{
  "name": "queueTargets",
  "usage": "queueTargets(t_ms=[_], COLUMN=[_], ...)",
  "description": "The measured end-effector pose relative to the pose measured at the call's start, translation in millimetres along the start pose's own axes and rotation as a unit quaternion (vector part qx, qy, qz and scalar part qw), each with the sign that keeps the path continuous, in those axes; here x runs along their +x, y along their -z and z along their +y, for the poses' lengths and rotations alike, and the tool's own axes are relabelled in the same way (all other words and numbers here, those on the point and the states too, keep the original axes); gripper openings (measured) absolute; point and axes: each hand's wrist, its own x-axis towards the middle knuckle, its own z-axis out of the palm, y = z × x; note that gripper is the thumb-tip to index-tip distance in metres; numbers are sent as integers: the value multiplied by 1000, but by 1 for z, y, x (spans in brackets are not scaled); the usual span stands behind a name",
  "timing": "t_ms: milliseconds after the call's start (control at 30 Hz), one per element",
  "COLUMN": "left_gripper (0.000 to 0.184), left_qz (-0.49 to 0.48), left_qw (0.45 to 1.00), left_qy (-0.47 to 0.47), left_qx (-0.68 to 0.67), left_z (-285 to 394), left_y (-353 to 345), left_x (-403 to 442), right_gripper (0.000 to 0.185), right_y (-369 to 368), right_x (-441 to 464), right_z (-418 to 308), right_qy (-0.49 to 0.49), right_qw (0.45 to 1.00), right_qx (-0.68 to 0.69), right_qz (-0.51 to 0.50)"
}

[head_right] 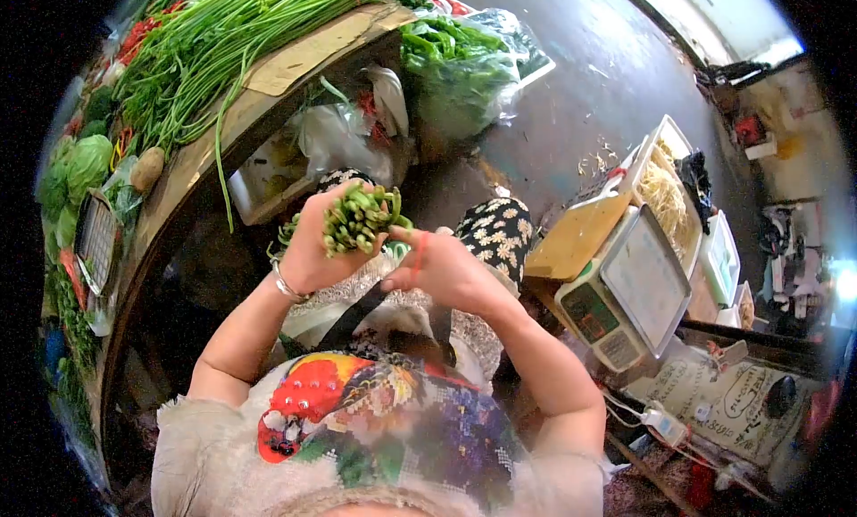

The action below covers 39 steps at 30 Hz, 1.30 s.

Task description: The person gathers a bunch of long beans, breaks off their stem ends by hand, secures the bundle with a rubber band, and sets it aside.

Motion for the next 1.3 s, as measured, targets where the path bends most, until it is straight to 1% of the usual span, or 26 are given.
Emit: queueTargets(t_ms=[67, 133, 200, 267, 300, 333, 400, 433, 467, 533, 567, 600, 667, 700, 733, 767, 800, 833, 867, 933, 1000, 1067, 1133, 1200, 1233, 1300], left_gripper=[38, 38, 40, 42, 44, 46, 47, 47, 47, 43, 38, 35, 35, 35, 35, 36, 38, 52, 52, 55, 54, 53, 52, 49, 47, 42], left_qz=[-30, -80, -101, -161, -195, -207, -245, -240, -240, -265, -274, -320, -288, -270, -273, -277, -281, -253, -256, -257, -266, -331, -322, -296, -319, -312], left_qw=[997, 985, 976, 967, 969, 953, 934, 937, 937, 955, 952, 943, 953, 956, 955, 951, 945, 959, 958, 958, 955, 933, 937, 947, 939, 940], left_qy=[17, 45, 60, 42, -42, 48, 91, 59, 63, -25, -35, -2, 28, 26, 29, 75, 122, 98, 98, 126, 134, 137, 127, 119, 126, 126], left_qx=[-71, -144, -183, -192, -146, -215, -245, -245, -247, -132, -134, -96, -91, -113, -117, -117, -119, -77, -80, 8, -10, -13, -54, 27, 28, 44], left_z=[5, 6, 11, 11, 11, 11, 7, 6, 3, -10, -14, -13, -35, -34, -31, -27, -24, -38, -42, -37, -30, -27, -32, -32, -29, -40], left_y=[5, 2, 0, 0, 0, -3, -6, -8, -12, -21, -25, -24, -41, -46, -50, -52, -56, -69, -75, -84, -84, -83, -86, -87, -89, -99], left_x=[3, 6, 9, 13, 17, 16, 18, 16, 16, 16, 15, 18, 12, 11, 9, 8, 6, -1, -5, -7, -4, 3, 0, -2, 3, 1], right_gripper=[86, 95, 98, 103, 104, 104, 106, 106, 106, 103, 97, 87, 74, 74, 70, 65, 65, 65, 65, 61, 60, 61, 60, 56, 50, 39], right_y=[9, 17, 19, 15, 14, 14, 16, 15, 14, 12, 12, 12, 7, 7, 9, 12, 12, 13, 14, 15, 18, 19, 20, 17, 15, 13], right_x=[-3, -8, -12, -9, -6, -5, -3, -7, -7, -9, -12, -14, -19, -22, -27, -31, -34, -37, -40, -45, -44, -44, -46, -43, -42, -40], right_z=[4, -8, -22, -28, -25, -22, -17, -22, -20, -18, -21, -18, -15, -15, -17, -19, -21, -23, -23, -19, -19, -22, -19, -10, -6, 5], right_qy=[53, 111, 107, 107, 119, 119, 125, 123, 120, 104, 96, 88, 107, 102, 97, 92, 87, 80, 74, 58, 16, -8, 12, 21, 21, 34], right_qw=[995, 981, 981, 965, 969, 969, 964, 968, 968, 978, 982, 991, 986, 986, 988, 982, 983, 974, 959, 956, 935, 931, 944, 950, 952, 958], right_qx=[65, 126, 122, 239, 218, 215, 232, 217, 220, 182, 162, 97, 56, 57, -28, -114, -113, -187, -260, -279, -353, -364, -329, -312, -302, -279], right_qz=[49, 99, 102, 30, 15, 14, -20, -12, -13, -11, 5, 35, 119, 117, 118, 119, 120, 99, 78, 71, 24, 6, 12, 25, 36, 61])
